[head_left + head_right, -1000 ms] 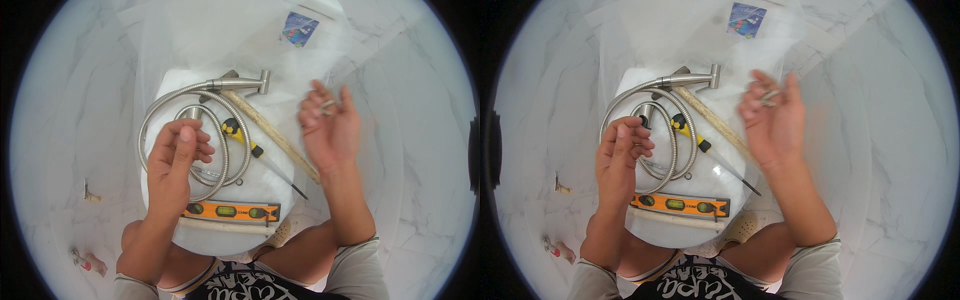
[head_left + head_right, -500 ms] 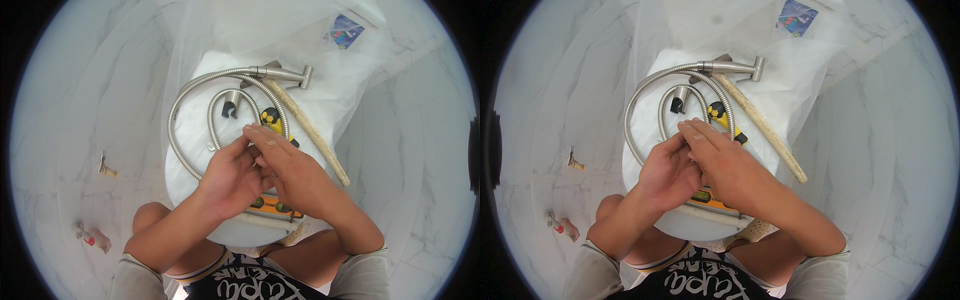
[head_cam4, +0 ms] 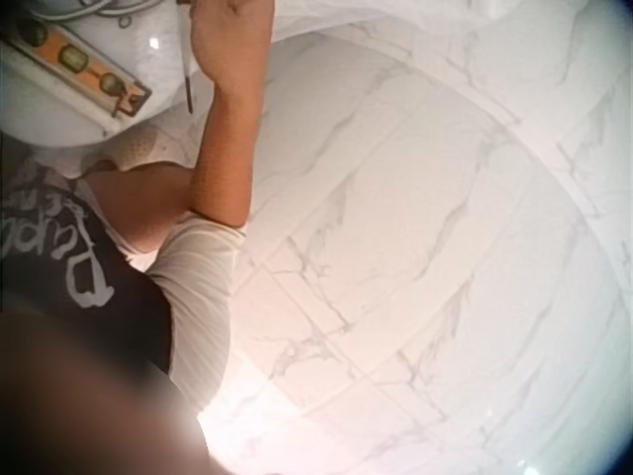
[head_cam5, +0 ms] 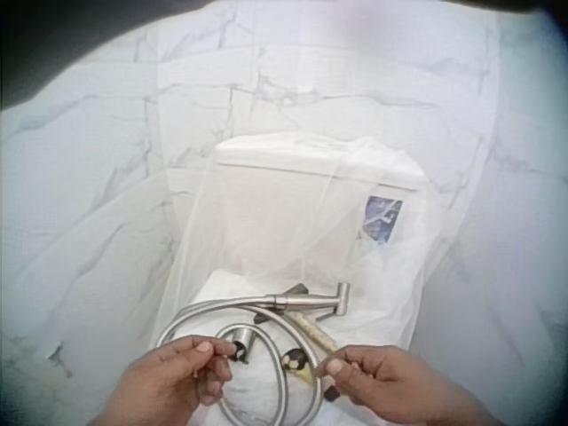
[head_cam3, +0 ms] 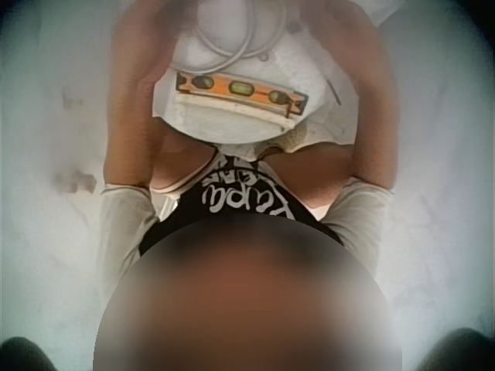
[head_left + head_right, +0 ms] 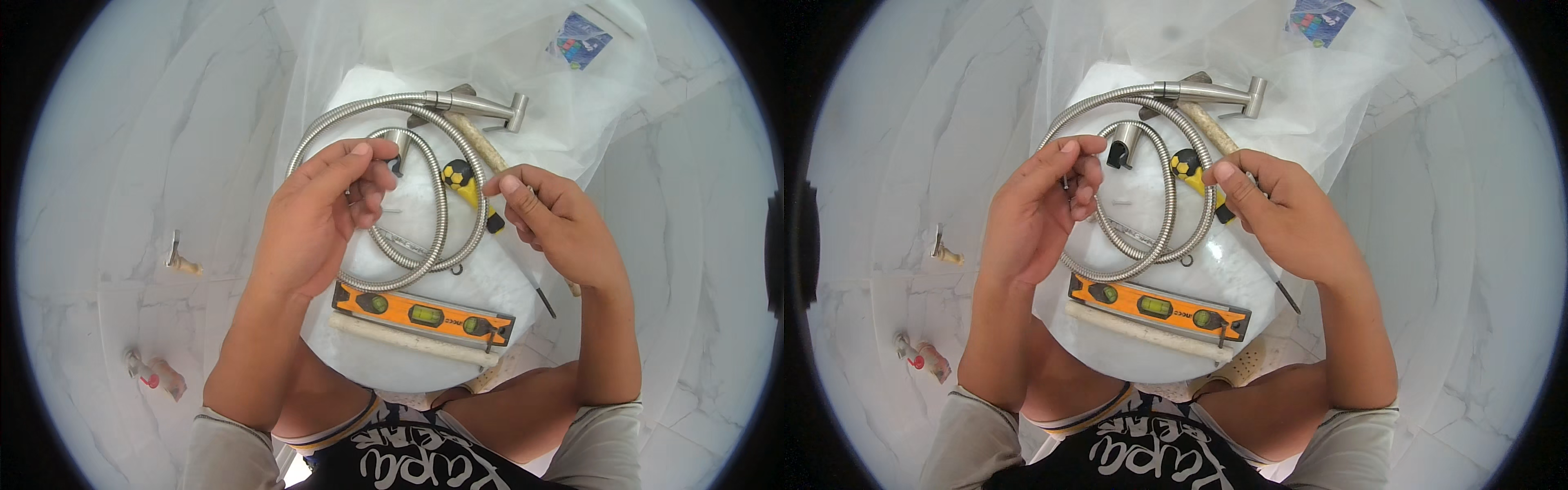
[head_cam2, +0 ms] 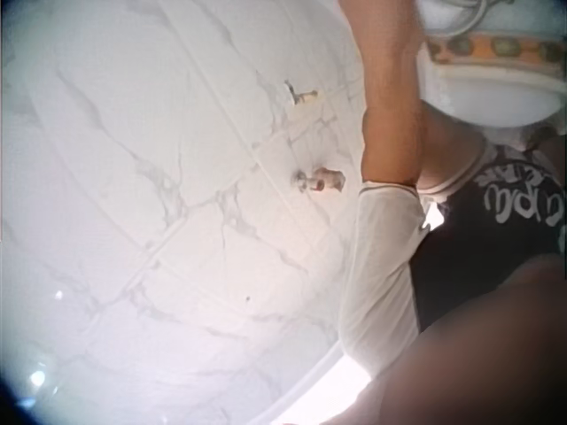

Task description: The person retrieves a packaged shower hose, cuts open the packaging with pliers, and removes the hose and fittings. They then sit on the floor in a bathroom, assemble the hose with a shower head, and hammer nails into the wall to mount the fixture.

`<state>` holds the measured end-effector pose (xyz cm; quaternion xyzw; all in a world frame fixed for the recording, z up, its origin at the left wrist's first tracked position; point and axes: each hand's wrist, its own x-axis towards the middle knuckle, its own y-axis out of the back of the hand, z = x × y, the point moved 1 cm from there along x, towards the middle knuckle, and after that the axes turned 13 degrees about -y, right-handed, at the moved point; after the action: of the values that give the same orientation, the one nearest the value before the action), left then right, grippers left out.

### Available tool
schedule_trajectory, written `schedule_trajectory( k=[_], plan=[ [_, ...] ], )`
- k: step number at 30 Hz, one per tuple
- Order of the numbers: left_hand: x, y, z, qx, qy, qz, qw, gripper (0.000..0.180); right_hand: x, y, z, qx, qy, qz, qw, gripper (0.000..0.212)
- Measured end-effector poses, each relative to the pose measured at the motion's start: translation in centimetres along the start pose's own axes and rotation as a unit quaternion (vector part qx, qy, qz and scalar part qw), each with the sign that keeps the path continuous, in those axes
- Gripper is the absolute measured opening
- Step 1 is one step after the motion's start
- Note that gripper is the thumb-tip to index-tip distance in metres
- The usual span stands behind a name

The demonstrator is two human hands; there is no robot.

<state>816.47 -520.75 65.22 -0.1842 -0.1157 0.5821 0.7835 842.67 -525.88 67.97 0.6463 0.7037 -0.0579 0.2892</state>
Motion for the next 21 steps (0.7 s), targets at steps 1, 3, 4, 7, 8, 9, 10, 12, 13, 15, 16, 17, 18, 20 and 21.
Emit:
schedule_trajectory(
  k=[1, 3, 4, 7, 8, 9, 10, 12, 13, 15, 16, 17, 18, 20, 21],
  plan=[
    [0.2, 0.2, 0.2, 0.034, 0.002, -0.024, 0.999, 0.029, 0.0, 0.0, 0.1, 0.006, -0.014, -0.002, 1.000, 0.040],
    [0.3, 0.2, 0.3, 0.111, 0.022, -0.048, 0.992, 0.030, 0.0, -0.2, 0.3, 0.033, -0.045, -0.018, 0.998, 0.038],
    [0.3, 0.0, 0.1, 0.155, 0.037, -0.051, 0.986, 0.030, 0.0, -0.3, 0.3, 0.053, -0.059, -0.031, 0.996, 0.037],
    [0.1, -0.6, -0.4, 0.414, 0.002, -0.072, 0.907, 0.023, -0.1, -0.5, 0.3, 0.046, -0.053, -0.043, 0.997, 0.034],
    [-0.1, -0.8, -0.7, 0.500, 0.011, -0.101, 0.860, 0.021, -0.1, -0.5, 0.3, 0.034, -0.043, -0.041, 0.998, 0.033],
    [-0.3, -0.9, -0.9, 0.582, -0.009, -0.120, 0.804, 0.019, -0.1, -0.4, 0.4, 0.044, -0.043, -0.060, 0.996, 0.031],
    [-0.4, -1.0, -1.2, 0.606, -0.060, -0.141, 0.781, 0.017, -0.2, -0.4, 0.4, 0.054, -0.043, -0.079, 0.995, 0.031],
    [-0.6, -0.9, -1.9, 0.633, -0.095, -0.139, 0.756, 0.014, -0.3, -0.4, 0.5, 0.066, -0.031, -0.109, 0.991, 0.031],
    [-0.7, -0.8, -2.3, 0.644, -0.100, -0.139, 0.745, 0.012, -0.4, -0.4, 0.6, 0.069, -0.018, -0.120, 0.990, 0.031],
    [-0.7, -0.7, -3.1, 0.652, -0.123, -0.128, 0.737, 0.009, -0.4, -0.5, 0.7, 0.078, 0.001, -0.142, 0.987, 0.033],
    [-0.6, -0.7, -3.3, 0.656, -0.129, -0.124, 0.733, 0.008, -0.5, -0.5, 0.7, 0.085, 0.008, -0.153, 0.985, 0.034],
    [-0.6, -0.7, -3.6, 0.672, -0.136, -0.126, 0.717, 0.007, -0.5, -0.6, 0.8, 0.091, 0.015, -0.161, 0.983, 0.035],
    [-0.7, -0.7, -3.8, 0.687, -0.142, -0.128, 0.701, 0.007, -0.5, -0.7, 0.8, 0.093, 0.019, -0.161, 0.982, 0.034],
    [-0.7, -0.9, -4.0, 0.713, -0.157, -0.134, 0.671, 0.007, -0.5, -0.8, 0.9, 0.094, 0.026, -0.156, 0.983, 0.034],
    [-0.8, -1.0, -4.1, 0.723, -0.165, -0.138, 0.656, 0.008, -0.5, -0.8, 1.0, 0.089, 0.028, -0.149, 0.984, 0.033]
  ],
)
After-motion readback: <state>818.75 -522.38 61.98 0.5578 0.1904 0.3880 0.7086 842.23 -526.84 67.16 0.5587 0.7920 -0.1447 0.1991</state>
